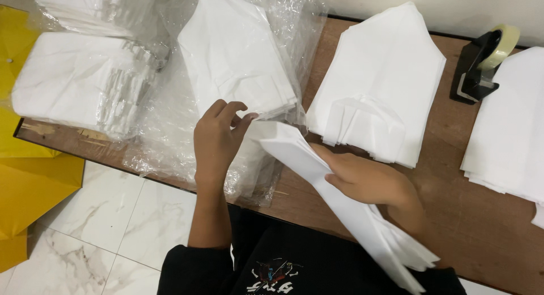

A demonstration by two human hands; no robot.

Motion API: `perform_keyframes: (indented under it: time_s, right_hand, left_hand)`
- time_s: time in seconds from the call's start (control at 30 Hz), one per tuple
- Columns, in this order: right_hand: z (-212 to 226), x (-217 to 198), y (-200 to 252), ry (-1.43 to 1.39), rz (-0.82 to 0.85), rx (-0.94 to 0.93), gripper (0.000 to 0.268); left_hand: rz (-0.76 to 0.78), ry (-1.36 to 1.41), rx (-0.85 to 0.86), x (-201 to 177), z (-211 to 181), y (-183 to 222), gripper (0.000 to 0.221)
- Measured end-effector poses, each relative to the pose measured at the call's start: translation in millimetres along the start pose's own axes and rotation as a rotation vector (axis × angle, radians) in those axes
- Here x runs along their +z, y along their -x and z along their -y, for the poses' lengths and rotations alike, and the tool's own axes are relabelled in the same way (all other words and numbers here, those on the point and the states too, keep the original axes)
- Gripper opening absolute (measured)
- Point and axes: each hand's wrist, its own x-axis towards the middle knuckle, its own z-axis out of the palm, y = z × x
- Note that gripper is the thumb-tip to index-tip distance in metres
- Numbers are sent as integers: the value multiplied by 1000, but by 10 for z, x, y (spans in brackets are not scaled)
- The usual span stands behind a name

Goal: The person repeatedly picks up stacks of folded white garments, places them onto a sheet of bubble wrap, and wraps them by folding the bubble wrap over the stack. The wrapped bundles are then set aside on the table.

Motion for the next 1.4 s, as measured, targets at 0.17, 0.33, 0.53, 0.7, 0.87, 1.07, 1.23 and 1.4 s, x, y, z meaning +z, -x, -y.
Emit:
perform_keyframes:
  time_s: [0.17, 0.33, 0.53, 0.7, 0.87, 1.07, 1.23, 1.4]
  right_hand:
    - [580, 63, -190, 102, -146, 66, 72]
    - [755, 210, -648, 194, -272, 98, 71]
    - [448, 480, -1323, 281, -550, 71, 43]
    - [836, 310, -1054, -6, -535, 74, 91]
    - [731, 289, -1126, 36, -511, 169, 94]
    - [888, 156, -987, -112, -464, 187, 100]
    - [474, 124, -1121, -255, -566, 78, 90]
    - [633, 4, -893, -186, -421, 232, 88]
  left_hand:
    - [-60, 28, 51, 65, -67, -55, 24]
    - [-104, 44, 72, 140, -167, -53, 17]
    - [-133, -109, 163, 85, -250, 127, 14]
    - [423, 134, -99, -591, -751, 343, 31]
    - [1084, 17, -551, -344, -541, 552, 85]
    - [930, 267, -593, 49, -291, 602, 58]
    - [675, 434, -748, -136, -247, 374, 59]
    - [362, 892, -947, -197, -254, 360, 62]
